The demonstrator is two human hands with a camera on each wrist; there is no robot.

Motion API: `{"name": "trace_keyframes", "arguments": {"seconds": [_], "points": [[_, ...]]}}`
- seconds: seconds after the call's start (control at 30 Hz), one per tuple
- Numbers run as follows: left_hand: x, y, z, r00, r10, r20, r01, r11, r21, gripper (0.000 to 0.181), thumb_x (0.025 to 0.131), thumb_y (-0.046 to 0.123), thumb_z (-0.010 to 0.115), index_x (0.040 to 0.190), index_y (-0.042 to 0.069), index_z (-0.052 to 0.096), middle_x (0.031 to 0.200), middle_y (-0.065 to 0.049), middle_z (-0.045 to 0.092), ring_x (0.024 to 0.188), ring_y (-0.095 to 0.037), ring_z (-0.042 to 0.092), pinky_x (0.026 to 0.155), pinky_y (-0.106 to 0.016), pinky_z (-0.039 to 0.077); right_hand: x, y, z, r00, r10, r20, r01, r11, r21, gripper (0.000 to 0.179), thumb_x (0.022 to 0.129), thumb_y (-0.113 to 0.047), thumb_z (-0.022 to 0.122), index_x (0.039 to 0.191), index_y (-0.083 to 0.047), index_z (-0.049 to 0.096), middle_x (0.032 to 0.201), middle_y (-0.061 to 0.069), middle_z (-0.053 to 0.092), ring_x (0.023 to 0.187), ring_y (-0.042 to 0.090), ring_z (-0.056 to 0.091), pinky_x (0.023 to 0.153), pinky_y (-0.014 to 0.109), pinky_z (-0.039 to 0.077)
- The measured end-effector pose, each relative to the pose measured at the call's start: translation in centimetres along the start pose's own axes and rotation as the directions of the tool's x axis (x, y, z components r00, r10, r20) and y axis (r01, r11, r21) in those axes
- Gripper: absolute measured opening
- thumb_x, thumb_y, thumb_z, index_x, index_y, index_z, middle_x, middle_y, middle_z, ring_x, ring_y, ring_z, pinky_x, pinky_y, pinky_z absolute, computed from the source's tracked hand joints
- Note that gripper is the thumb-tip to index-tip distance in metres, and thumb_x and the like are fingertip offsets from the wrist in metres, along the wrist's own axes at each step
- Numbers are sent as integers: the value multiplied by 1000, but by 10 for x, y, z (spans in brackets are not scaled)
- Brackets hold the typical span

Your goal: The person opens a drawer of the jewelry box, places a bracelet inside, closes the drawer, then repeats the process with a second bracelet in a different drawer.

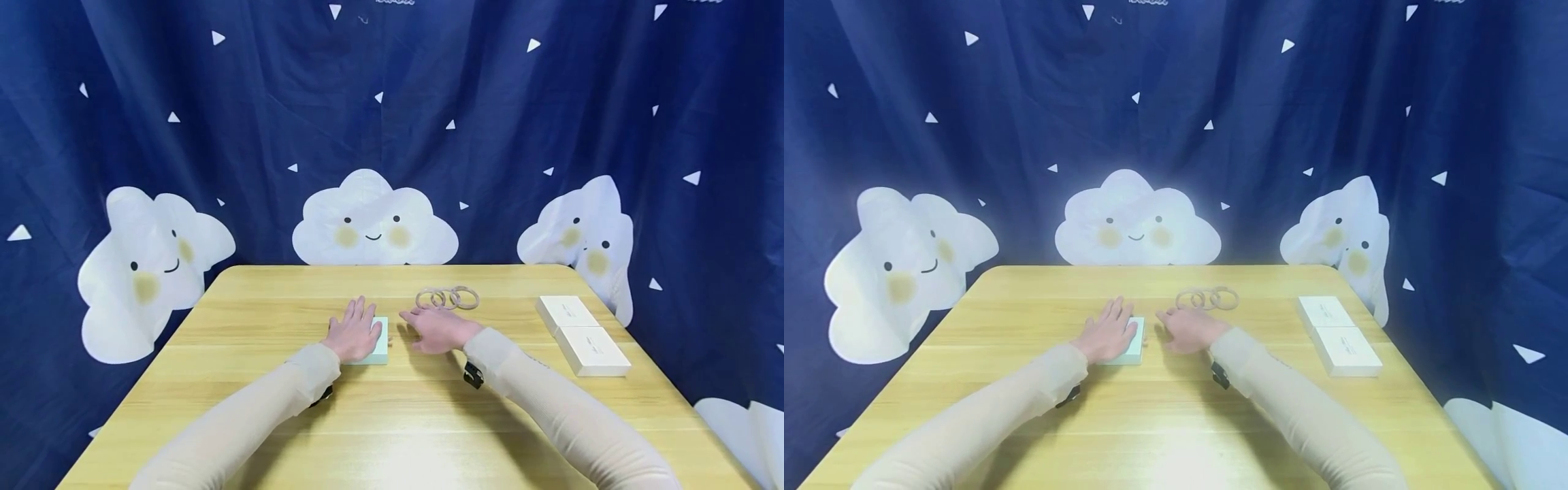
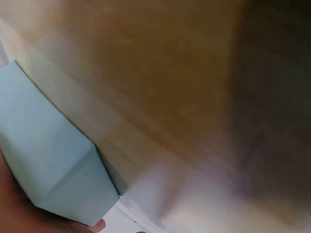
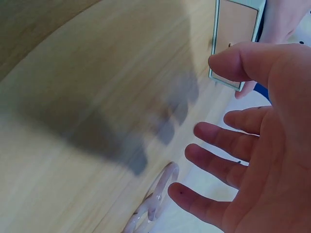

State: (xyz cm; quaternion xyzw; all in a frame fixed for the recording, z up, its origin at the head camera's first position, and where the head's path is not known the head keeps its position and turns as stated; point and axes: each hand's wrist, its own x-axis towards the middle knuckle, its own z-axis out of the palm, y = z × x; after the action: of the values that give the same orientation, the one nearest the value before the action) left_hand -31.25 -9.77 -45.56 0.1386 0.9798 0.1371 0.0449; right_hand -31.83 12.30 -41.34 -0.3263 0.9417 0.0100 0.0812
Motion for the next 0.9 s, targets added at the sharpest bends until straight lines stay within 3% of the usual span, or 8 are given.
{"name": "trace_keyframes", "arguments": {"seconds": [0.37,0.57,0.73,0.9], "points": [[8,3,0,1000,2,-26,-1,999,35,65,107,49,18,162,14,21,169,-16,10,156,-37,7,112,-78,14,5,1,2,997,-60,-45,58,997,-51,56,93,-32,69,143,-12,57,142,12,59,132,30,55,111,47,44],[13,1,1,1000,-11,-10,11,998,59,65,107,51,14,163,17,18,170,-14,8,157,-35,4,114,-76,13,13,-2,3,989,-129,-74,125,991,-47,37,94,-30,69,128,-14,69,125,5,69,110,19,66,97,38,54],[11,-1,3,1000,-15,-10,15,999,46,65,107,50,16,163,17,18,170,-14,9,157,-35,4,114,-76,13,16,-10,4,982,-157,-109,153,987,-39,26,94,-28,69,116,-15,73,105,-2,71,89,10,65,83,31,57],[6,-1,4,1000,-13,-10,13,999,39,64,108,49,18,163,15,19,169,-15,11,157,-36,5,113,-77,14,19,-12,9,975,-176,-138,175,984,-16,15,97,-27,67,106,-18,76,96,-5,71,85,9,65,78,31,57]]}}
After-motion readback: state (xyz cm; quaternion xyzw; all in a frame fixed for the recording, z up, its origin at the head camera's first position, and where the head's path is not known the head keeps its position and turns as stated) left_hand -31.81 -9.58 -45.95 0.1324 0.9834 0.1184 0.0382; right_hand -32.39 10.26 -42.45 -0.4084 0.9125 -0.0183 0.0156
